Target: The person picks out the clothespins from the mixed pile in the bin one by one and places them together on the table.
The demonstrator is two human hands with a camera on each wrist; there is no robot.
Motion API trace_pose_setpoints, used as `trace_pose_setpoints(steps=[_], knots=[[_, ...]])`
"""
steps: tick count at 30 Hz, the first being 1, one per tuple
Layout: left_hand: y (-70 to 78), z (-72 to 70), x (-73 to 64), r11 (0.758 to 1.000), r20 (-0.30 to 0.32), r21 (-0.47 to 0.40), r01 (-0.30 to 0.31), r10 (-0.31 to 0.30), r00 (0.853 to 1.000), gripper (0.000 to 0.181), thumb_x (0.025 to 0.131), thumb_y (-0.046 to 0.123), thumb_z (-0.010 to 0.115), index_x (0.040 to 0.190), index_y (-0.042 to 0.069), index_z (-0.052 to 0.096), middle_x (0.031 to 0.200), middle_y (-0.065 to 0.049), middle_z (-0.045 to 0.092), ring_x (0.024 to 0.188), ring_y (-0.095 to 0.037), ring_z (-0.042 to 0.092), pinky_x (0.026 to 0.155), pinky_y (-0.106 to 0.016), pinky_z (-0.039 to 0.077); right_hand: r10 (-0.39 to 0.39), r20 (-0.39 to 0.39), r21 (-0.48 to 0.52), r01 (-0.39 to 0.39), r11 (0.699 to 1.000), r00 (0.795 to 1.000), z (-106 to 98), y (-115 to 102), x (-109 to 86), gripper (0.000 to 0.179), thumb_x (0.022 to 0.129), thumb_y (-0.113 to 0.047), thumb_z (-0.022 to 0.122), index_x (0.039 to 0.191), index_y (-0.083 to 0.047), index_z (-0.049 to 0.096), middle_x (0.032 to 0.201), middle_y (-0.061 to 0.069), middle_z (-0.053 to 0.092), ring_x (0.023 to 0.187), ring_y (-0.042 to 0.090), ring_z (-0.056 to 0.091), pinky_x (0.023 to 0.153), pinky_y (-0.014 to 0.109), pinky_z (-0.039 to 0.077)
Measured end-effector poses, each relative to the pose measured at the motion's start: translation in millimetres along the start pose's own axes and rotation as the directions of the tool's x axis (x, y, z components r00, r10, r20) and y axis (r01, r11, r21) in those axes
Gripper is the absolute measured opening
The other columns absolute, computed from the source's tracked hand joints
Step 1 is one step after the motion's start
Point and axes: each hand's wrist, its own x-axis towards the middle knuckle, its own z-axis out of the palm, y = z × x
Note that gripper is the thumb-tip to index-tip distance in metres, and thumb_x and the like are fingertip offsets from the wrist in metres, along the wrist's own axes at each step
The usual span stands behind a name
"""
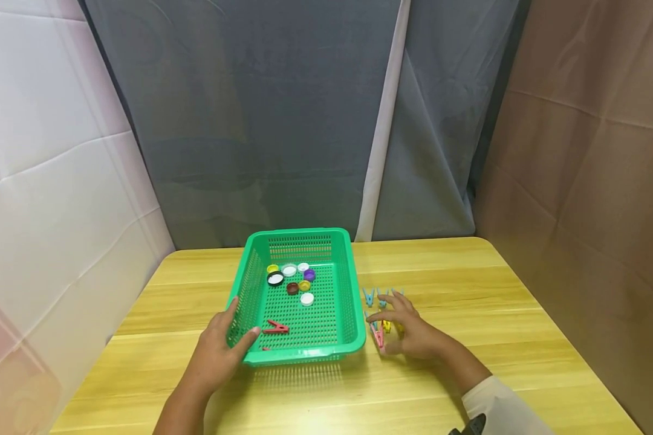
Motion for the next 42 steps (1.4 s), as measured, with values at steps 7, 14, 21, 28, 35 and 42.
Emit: trace_pose_setpoints(steps=[7,14,21,28,35,42], knots=[[-0.5,0.0,0.0,1.0,0.007,-0.001,0.008,-0.008,1.0,0.089,0.11,0.044,0.065,0.174,0.001,0.02,0.159,-0.036,0.048,0.148,-0.06,0.048,0.117,-0.078,0.042,0.019,0.035,-0.014,-0.019,1.0,0.999,5,1,-0.7,0.057,0.083,-0.024,0.096,0.135,-0.033,0.075,0.18,0.018,0.024,0.167,0.059,-0.005,0.118,0.094,0.001],[0.1,0.7,-0.7,1.0,0.017,-0.003,0.014,-0.014,1.0,0.09,0.11,0.046,0.064,0.174,0.002,0.019,0.161,-0.037,0.046,0.15,-0.061,0.046,0.118,-0.078,0.04,0.033,0.039,-0.034,-0.031,0.999,0.999,9,3,-2.9,0.054,0.08,-0.027,0.098,0.13,-0.034,0.077,0.18,0.016,0.025,0.167,0.058,-0.005,0.119,0.093,0.0],[-0.5,0.5,-1.3,1.0,0.004,-0.004,0.001,-0.001,1.0,0.089,0.11,0.045,0.064,0.174,0.001,0.02,0.16,-0.037,0.047,0.149,-0.061,0.046,0.118,-0.078,0.04,0.036,0.04,-0.049,-0.034,0.998,0.999,11,3,-2.9,0.054,0.081,-0.027,0.098,0.13,-0.034,0.078,0.18,0.016,0.025,0.167,0.058,-0.003,0.12,0.092,-0.002],[-0.3,-0.2,-0.6,1.0,0.014,-0.005,0.008,-0.008,1.0,0.09,0.11,0.046,0.064,0.174,0.001,0.019,0.16,-0.037,0.047,0.149,-0.061,0.046,0.118,-0.078,0.041,0.027,0.031,-0.071,-0.025,0.997,0.999,11,3,-1.8,0.062,0.079,-0.026,0.099,0.136,-0.027,0.076,0.18,0.017,0.027,0.167,0.058,0.0,0.12,0.091,0.0],[0.1,-1.0,-0.6,1.0,0.015,-0.007,0.014,-0.014,1.0,0.09,0.11,0.047,0.064,0.174,0.002,0.019,0.161,-0.037,0.046,0.15,-0.061,0.045,0.119,-0.078,0.039,-0.004,0.02,-0.065,0.006,0.998,1.0,11,0,-0.9,0.054,0.08,-0.037,0.099,0.129,-0.028,0.079,0.178,0.02,0.03,0.166,0.059,0.001,0.12,0.091,-0.001],[0.4,-0.8,0.0,1.0,0.02,-0.009,0.024,-0.024,1.0,0.091,0.11,0.047,0.064,0.174,0.002,0.019,0.161,-0.037,0.045,0.15,-0.061,0.045,0.119,-0.078,0.04,-0.019,0.012,-0.077,0.02,0.997,1.0,11,-1,-1.4,0.043,0.083,-0.036,0.097,0.123,-0.03,0.082,0.177,0.02,0.031,0.166,0.06,0.001,0.119,0.091,0.0]])
